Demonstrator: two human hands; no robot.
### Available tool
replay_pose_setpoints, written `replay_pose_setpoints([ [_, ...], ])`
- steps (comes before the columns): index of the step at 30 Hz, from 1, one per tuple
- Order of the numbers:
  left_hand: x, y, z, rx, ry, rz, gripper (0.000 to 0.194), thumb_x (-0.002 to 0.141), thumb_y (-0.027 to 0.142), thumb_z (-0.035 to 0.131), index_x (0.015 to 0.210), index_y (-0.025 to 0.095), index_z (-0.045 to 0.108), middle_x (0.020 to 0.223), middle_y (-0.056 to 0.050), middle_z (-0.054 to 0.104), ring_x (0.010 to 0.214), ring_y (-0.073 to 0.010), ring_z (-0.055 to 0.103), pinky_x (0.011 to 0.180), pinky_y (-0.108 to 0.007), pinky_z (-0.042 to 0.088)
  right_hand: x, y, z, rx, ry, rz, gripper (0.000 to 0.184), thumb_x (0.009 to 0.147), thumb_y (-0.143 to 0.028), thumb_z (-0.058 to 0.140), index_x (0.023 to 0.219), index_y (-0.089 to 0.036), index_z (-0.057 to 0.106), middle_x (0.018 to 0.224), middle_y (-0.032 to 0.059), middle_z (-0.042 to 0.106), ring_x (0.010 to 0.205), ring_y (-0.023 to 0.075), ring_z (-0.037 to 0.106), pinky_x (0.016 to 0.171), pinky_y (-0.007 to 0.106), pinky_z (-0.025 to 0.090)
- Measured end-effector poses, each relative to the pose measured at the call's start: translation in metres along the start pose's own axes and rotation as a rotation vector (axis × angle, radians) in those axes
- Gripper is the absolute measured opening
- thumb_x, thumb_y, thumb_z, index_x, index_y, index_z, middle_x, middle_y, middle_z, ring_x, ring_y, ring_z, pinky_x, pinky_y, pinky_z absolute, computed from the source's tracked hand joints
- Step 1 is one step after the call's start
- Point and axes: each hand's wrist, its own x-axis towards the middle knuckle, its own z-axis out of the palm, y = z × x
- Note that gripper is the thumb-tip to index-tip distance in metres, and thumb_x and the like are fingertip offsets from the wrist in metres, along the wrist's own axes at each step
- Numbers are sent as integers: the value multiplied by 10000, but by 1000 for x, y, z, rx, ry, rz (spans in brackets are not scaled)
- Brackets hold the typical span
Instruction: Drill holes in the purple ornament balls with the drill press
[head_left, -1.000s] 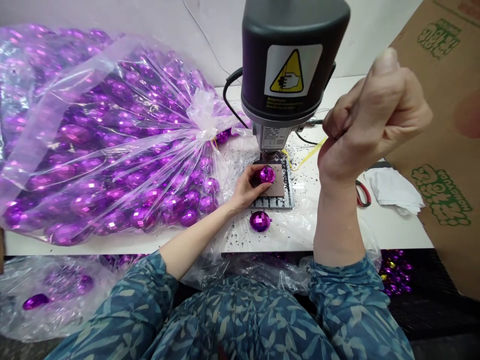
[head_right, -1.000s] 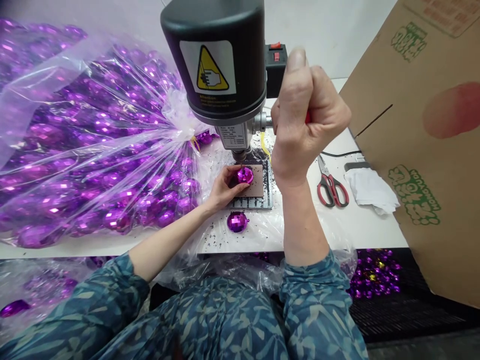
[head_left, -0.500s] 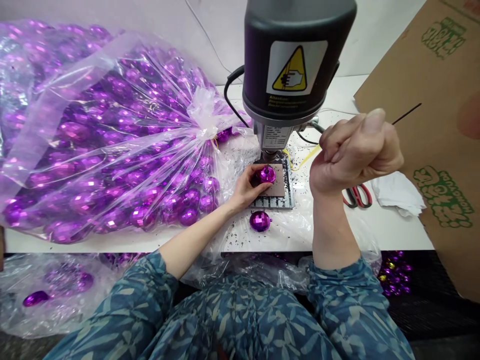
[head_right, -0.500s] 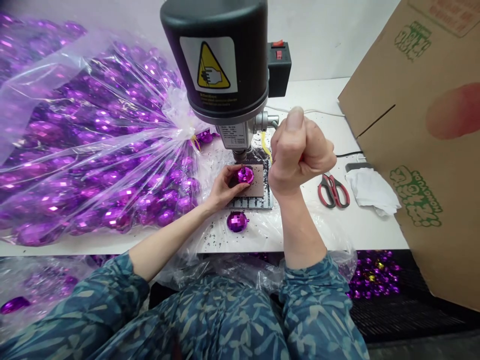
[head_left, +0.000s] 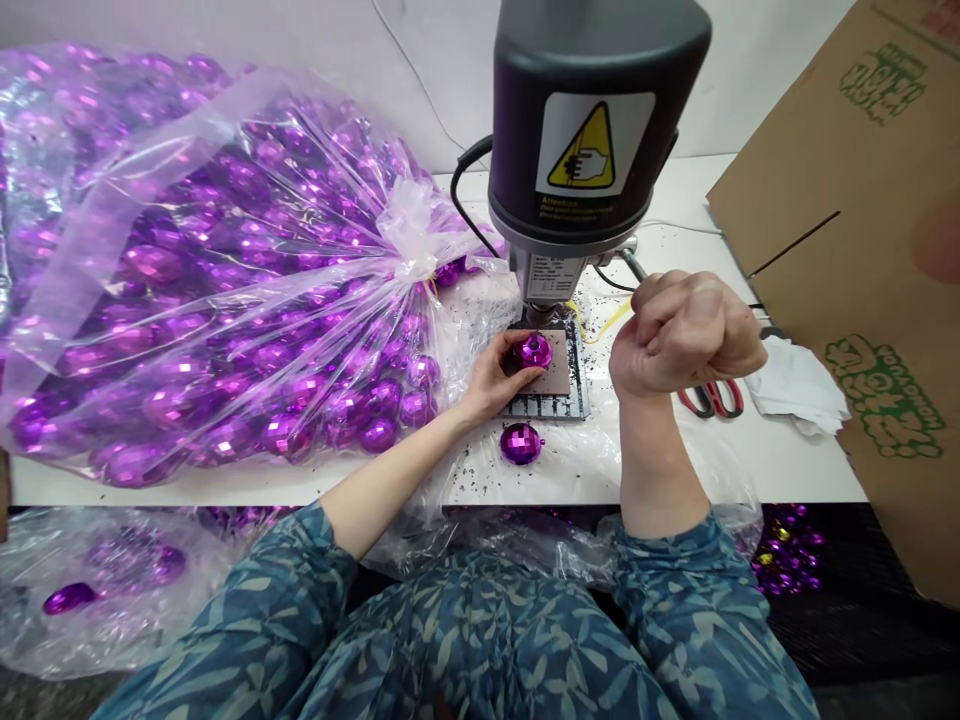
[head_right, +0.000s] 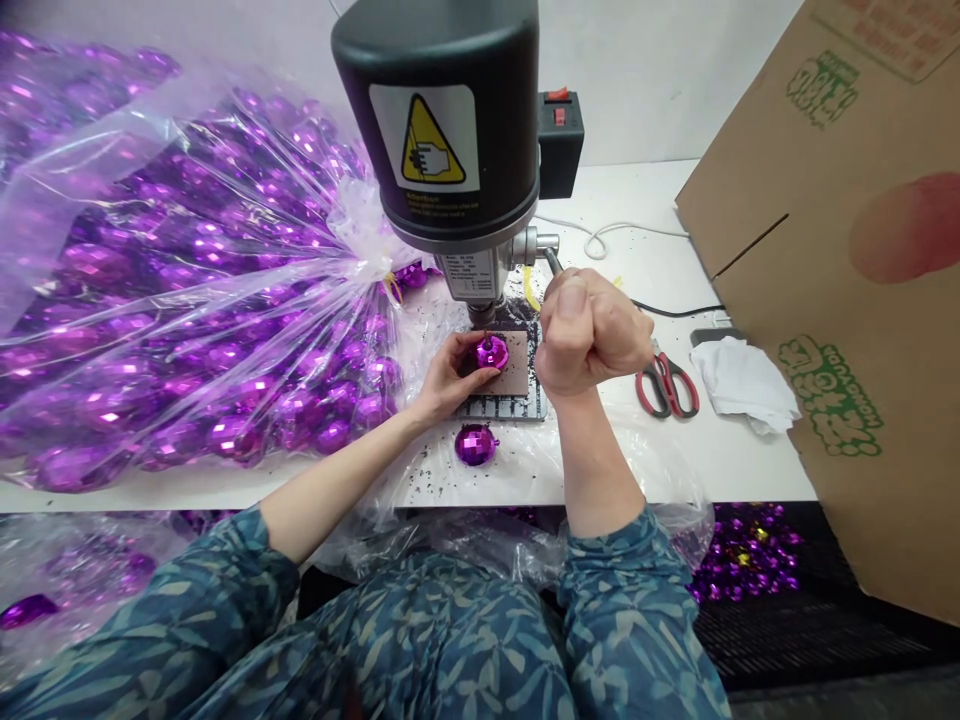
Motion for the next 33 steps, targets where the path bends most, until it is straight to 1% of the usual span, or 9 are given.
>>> replay_pose_setpoints([
  [12, 0, -2, 1, -9, 3, 6, 603, 845, 521, 880, 1302, 222, 622, 1332, -128, 721, 1265, -280, 698, 1145, -489, 548, 1, -7, 0, -53, -123, -35, 662, 954, -404, 620, 595, -171, 115, 411, -77, 96, 330, 9, 143, 373, 209, 169],
  [16, 1, 3, 1, 33, 14, -9, 528, 859, 404, 872, 1278, 213, 613, 1288, -121, 726, 1230, -268, 704, 1124, -475, 552, 33, -21, 28, -132, -122, 170, 650, 998, -458, 601, 527, -187, 244, 425, -72, 266, 370, 13, 271, 419, 246, 169],
  [20, -9, 20, -5, 159, 41, 15, 483, 849, 299, 847, 1247, 200, 592, 1249, -114, 710, 1134, -244, 713, 1018, -431, 598, 64, -18, 51, -122, -196, 352, 707, 775, -791, 656, 558, -243, 265, 432, -99, 297, 360, 22, 252, 422, 292, 176],
  [22, -25, 35, -11, 238, -49, 77, 415, 867, 284, 809, 1215, 199, 600, 1208, -104, 703, 1084, -234, 708, 954, -413, 615, 69, -12, 53, -94, -206, 359, 703, 690, -852, 614, 574, -256, 260, 428, -106, 277, 353, 30, 230, 407, 304, 155],
  [24, -45, 51, -18, 298, -267, 171, 350, 898, 308, 777, 1197, 205, 628, 1165, -95, 704, 1075, -239, 703, 941, -419, 621, 69, -8, 52, -74, -205, 349, 673, 695, -799, 650, 577, -250, 280, 427, -108, 272, 354, 31, 233, 407, 298, 149],
  [26, -64, 64, -26, 347, -484, 247, 413, 911, 394, 796, 1252, 215, 646, 1199, -110, 709, 1129, -266, 699, 985, -447, 615, 67, -6, 51, -72, -202, 334, 648, 716, -724, 696, 571, -236, 295, 427, -108, 268, 354, 27, 255, 411, 283, 157],
  [28, -68, 71, -34, 389, -565, 263, 510, 917, 481, 806, 1325, 227, 636, 1264, -128, 713, 1190, -291, 694, 1030, -473, 606, 65, -7, 50, -65, -193, 321, 633, 748, -667, 716, 563, -224, 302, 430, -105, 277, 359, 21, 284, 417, 271, 163],
  [30, -53, 70, -43, 444, -490, 233, 418, 989, 474, 725, 1316, 230, 638, 1269, -126, 729, 1190, -284, 701, 1045, -479, 603, 65, -9, 50, -41, -179, 312, 619, 818, -606, 711, 555, -216, 309, 434, -101, 291, 360, 9, 298, 412, 255, 158],
  [33, 4, 61, -58, 684, -259, 111, 239, 1095, 271, 500, 1268, 199, 648, 1267, -134, 731, 1190, -263, 695, 1081, -474, 576, 66, -12, 50, -62, -196, 346, 579, 932, -462, 665, 555, -194, 315, 444, -103, 319, 378, -17, 319, 438, 207, 179],
])
